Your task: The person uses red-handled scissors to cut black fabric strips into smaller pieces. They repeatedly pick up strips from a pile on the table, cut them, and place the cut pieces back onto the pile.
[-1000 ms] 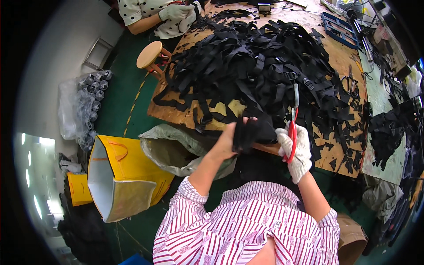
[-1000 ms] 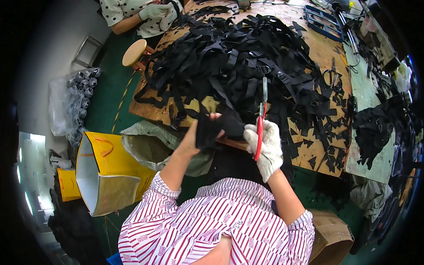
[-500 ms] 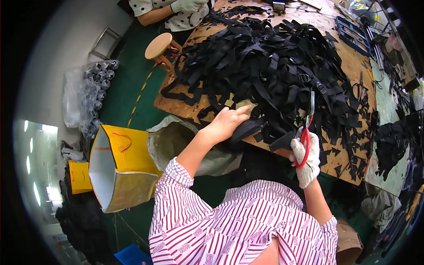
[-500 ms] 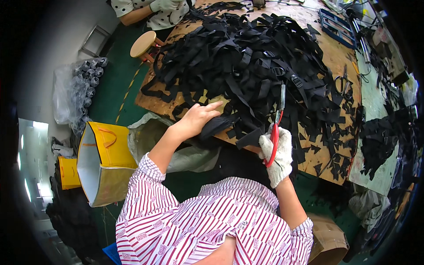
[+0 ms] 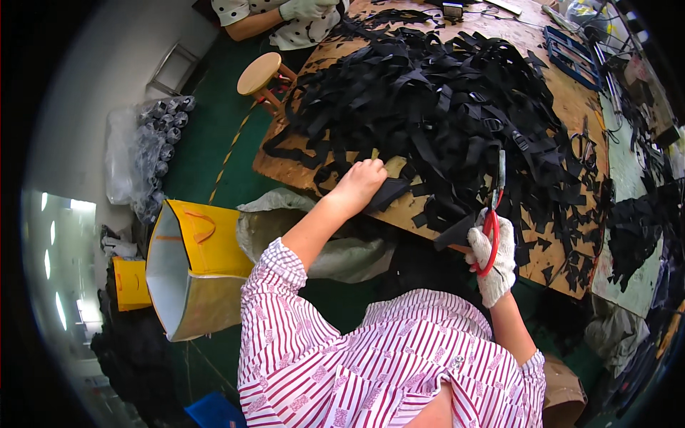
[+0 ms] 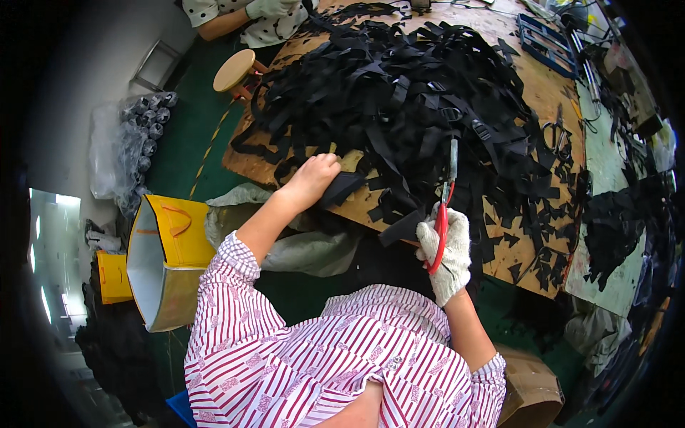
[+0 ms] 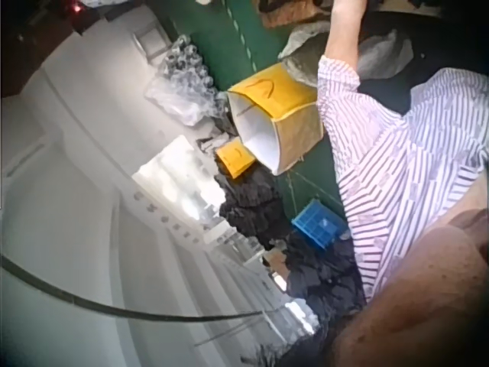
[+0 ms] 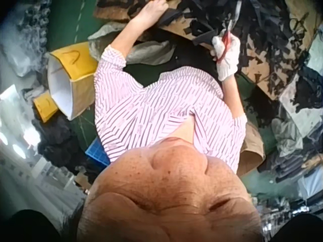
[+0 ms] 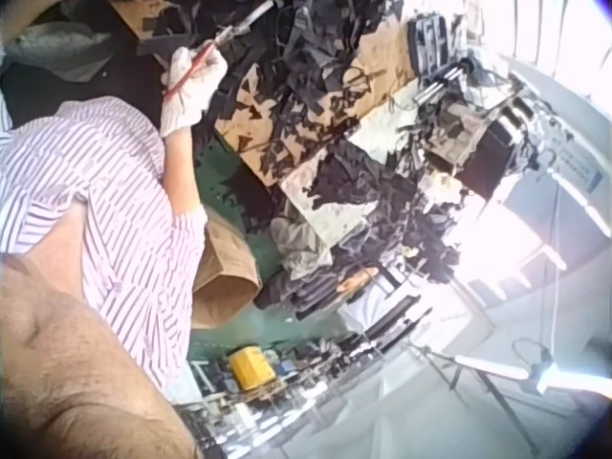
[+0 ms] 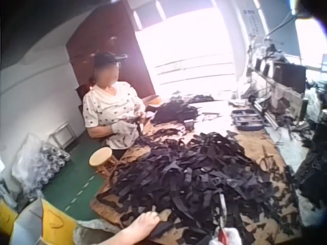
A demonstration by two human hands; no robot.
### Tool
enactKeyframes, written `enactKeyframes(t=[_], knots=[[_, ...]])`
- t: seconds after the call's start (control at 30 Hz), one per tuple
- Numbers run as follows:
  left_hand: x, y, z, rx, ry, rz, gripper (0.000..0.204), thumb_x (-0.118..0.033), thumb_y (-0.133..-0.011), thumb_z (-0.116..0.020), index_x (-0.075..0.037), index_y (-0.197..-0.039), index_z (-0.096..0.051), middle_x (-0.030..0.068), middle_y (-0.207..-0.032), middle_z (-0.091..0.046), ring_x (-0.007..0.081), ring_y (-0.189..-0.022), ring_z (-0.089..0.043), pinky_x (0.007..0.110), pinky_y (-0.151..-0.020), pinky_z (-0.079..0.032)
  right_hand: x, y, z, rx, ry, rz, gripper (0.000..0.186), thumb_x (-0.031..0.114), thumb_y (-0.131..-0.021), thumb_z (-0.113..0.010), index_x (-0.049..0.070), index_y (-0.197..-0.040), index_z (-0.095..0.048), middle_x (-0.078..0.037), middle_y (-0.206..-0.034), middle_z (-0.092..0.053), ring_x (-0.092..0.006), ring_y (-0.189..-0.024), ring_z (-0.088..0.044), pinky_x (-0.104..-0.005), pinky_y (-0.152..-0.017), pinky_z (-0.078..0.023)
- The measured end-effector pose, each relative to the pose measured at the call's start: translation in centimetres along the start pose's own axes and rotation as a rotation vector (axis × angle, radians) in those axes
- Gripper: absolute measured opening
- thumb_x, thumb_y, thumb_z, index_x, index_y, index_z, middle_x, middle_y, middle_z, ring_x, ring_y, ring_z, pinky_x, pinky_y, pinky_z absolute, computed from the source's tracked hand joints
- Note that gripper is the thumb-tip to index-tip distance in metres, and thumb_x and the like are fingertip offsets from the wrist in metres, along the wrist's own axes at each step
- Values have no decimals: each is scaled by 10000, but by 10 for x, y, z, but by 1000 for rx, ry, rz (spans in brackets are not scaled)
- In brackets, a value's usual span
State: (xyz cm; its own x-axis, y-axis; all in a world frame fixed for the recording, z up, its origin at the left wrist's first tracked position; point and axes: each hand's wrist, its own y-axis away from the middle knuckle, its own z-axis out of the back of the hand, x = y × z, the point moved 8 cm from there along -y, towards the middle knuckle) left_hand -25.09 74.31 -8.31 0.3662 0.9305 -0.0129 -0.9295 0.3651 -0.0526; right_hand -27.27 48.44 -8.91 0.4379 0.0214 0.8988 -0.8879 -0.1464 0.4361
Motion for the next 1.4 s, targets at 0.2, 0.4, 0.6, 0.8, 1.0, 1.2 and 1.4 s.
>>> enactKeyframes(t=[0.2, 0.4, 0.6, 0.8, 1.0, 1.2, 1.4], knots=[[1, 18, 35, -120, 1227, 350, 155, -118, -916, -444, -5, -896, -548, 71, -934, -586, 191, -841, -579, 274, -762, -451, 9, 4, 4, 31, -21, -15, 450, 166, -796, -659, 35, -1148, -411, -34, -795, -504, -74, -470, -491, -189, -392, -402], [-49, 22, 56, -268, 1595, -29, 192, -114, -915, -486, 2, -1044, -567, 72, -1003, -633, 94, -873, -594, 198, -736, -449, 23, -6, -6, 315, -472, 39, 399, 181, -796, -653, 25, -1094, -439, -34, -689, -510, -89, -428, -480, -203, -369, -401], [-101, -12, 35, -4, 2241, 203, 412, -233, -960, -413, 28, -1277, -448, 38, -800, -585, 104, -798, -578, 211, -755, -448, 25, 6, -10, 251, -313, 10, 394, 173, -808, -640, 23, -1112, -440, -35, -770, -517, -92, -475, -512, -210, -384, -403], [-113, -17, 32, -6, 1678, 104, 256, -215, -914, -490, -13, -1056, -561, 20, -802, -479, 75, -729, -489, 205, -681, -413, 26, 13, -15, 148, -202, 182, 447, 121, -815, -677, 47, -1152, -392, -44, -828, -541, -82, -606, -536, -206, -493, -450], [-33, -4, 62, -410, 1551, 435, 241, -147, -872, -606, -41, -1065, -506, 76, -769, -581, 162, -642, -578, 286, -583, -472, 31, 14, 1, 107, -155, 264, 446, 42, -824, -631, 76, -1165, -346, -49, -837, -564, -65, -600, -512, -195, -528, -438], [29, 28, 166, -977, 1610, 177, 457, -238, -863, -635, -12, -1225, -472, 27, -823, -559, 134, -652, -526, 286, -721, -462, 23, 22, 23, 0, -94, 191, 453, 70, -806, -651, 24, -1154, -365, -49, -812, -547, -70, -595, -511, -192, -516, -444], [14, 24, 108, -782, 1591, 295, 324, -156, -839, -664, -8, -1104, -551, 62, -847, -599, 156, -619, -561, 275, -613, -470, 17, 30, 21, 36, -55, 212, 431, 48, -807, -645, 29, -1140, -373, -41, -795, -547, -69, -620, -519, -203, -555, -454]])
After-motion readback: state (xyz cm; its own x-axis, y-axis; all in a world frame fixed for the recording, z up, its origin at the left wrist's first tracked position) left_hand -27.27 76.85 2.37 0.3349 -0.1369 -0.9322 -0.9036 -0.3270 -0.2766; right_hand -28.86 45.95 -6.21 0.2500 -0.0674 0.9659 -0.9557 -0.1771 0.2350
